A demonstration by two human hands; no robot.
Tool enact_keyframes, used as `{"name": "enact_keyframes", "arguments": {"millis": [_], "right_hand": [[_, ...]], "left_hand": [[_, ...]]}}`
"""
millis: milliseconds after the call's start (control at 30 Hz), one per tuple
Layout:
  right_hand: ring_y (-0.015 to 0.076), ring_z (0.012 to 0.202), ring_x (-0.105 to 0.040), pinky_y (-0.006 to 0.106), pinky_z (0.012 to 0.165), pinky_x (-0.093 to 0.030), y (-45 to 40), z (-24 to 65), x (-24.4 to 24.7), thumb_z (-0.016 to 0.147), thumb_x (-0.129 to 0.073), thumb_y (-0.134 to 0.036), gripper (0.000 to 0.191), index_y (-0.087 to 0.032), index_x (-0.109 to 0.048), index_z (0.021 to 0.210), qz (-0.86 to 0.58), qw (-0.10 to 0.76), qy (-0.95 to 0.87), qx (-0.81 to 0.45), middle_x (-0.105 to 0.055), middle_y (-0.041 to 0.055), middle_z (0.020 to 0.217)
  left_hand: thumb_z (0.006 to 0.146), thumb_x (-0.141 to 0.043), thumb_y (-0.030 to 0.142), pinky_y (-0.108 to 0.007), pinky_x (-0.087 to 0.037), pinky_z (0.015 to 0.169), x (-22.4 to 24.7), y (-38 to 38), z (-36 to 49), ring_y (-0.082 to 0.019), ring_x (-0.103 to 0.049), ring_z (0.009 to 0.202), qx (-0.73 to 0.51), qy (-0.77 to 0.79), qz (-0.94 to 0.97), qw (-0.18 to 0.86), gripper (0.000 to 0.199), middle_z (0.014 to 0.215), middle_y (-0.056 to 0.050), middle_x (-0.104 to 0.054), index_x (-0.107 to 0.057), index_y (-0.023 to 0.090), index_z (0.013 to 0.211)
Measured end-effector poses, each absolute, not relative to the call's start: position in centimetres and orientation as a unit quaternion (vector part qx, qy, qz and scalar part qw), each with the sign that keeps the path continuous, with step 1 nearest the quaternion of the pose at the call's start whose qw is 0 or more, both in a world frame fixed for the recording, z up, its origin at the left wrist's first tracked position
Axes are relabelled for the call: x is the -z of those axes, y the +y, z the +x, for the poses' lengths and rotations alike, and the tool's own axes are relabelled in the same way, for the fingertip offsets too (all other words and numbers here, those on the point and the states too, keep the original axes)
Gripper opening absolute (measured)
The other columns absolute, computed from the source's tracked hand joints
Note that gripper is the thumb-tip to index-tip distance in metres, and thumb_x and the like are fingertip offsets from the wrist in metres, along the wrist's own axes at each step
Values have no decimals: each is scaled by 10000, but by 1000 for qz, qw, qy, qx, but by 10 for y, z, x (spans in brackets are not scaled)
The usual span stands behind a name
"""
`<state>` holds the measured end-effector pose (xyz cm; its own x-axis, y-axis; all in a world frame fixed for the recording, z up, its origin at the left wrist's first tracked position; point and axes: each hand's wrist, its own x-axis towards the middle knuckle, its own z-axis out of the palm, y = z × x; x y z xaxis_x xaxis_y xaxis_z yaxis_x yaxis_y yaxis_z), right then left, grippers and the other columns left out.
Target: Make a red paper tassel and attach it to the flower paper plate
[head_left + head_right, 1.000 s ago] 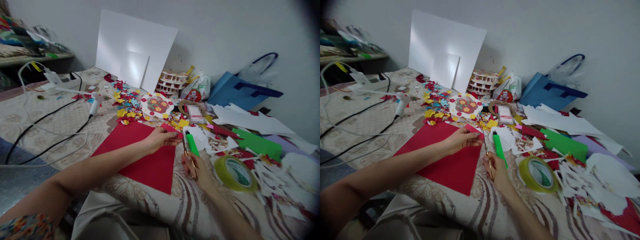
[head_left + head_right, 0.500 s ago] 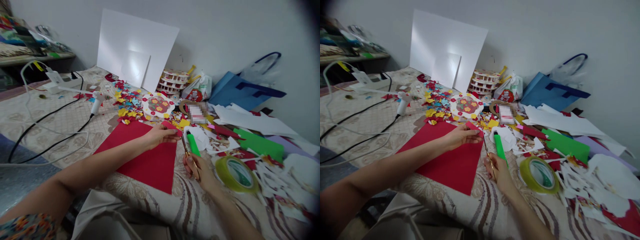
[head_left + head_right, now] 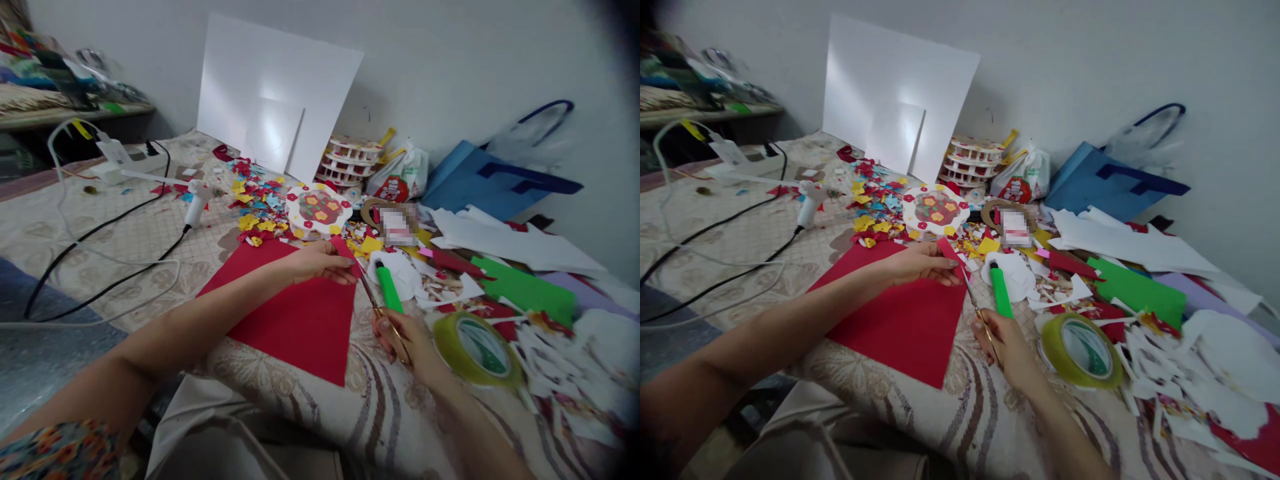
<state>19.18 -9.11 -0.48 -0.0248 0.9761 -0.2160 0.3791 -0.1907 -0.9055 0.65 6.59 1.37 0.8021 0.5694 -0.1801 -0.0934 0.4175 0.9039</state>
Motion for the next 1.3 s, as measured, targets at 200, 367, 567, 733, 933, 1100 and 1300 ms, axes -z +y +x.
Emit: {"name": "enact_keyframes", "arguments": {"millis": [200, 367, 567, 733, 933, 1100, 1300], "right_hand": [[67, 386, -333, 206, 381, -293, -92, 191, 5, 805, -506, -674, 488, -207, -465, 671, -622, 311, -545, -469, -366, -73, 462], [66, 389, -334, 202, 383, -291, -93, 191, 6, 800, -516, -666, 482, -209, -456, 661, -620, 310, -539, -477, -370, -72, 464], [67, 393, -321, 206, 385, -282, -93, 189, 4, 786, -500, -706, 517, -206, -450, 666, -616, 312, -540, -481, -359, -77, 457], [69, 392, -321, 209, 386, -281, -93, 190, 4, 783, -497, -716, 525, -205, -457, 671, -618, 304, -541, -484, -360, -77, 460], [66, 398, -323, 207, 389, -277, -93, 190, 2, 766, -499, -739, 547, -204, -446, 666, -612, 300, -544, -489, -365, -75, 473], [64, 395, -320, 205, 383, -279, -93, 188, -1, 740, -490, -770, 573, -206, -438, 658, -603, 305, -539, -503, -366, -74, 473], [68, 396, -321, 206, 387, -268, -93, 190, -2, 742, -485, -769, 574, -202, -450, 665, -609, 296, -547, -492, -375, -72, 464]], "left_hand": [[741, -751, 206, -206, -568, 672, -12, 71, 4, -123, -708, 638, -184, 217, 518, 807, 192, 750, -121, -742, -678, 47, 821], [714, -775, 239, -207, -571, 673, -10, 72, 5, -125, -709, 645, -180, 213, 523, 806, 240, 751, -120, -741, -679, 42, 811], [743, -746, 220, -196, -566, 666, -10, 73, 4, -120, -709, 650, -178, 215, 533, 798, 198, 743, -118, -741, -677, 43, 797], [765, -722, 204, -197, -563, 657, -10, 74, 4, -123, -710, 655, -174, 219, 543, 792, 165, 753, -122, -742, -678, 50, 806], [764, -725, 218, -218, -562, 680, -11, 75, 3, -126, -705, 664, -170, 217, 557, 783, 166, 768, -133, -741, -687, 60, 799], [759, -728, 219, -207, -561, 658, -12, 75, 2, -130, -710, 664, -167, 215, 558, 784, 185, 761, -133, -738, -682, 50, 815], [756, -728, 209, -192, -563, 630, -11, 76, 3, -129, -711, 652, -165, 218, 556, 785, 170, 753, -126, -740, -677, 52, 795]]}}
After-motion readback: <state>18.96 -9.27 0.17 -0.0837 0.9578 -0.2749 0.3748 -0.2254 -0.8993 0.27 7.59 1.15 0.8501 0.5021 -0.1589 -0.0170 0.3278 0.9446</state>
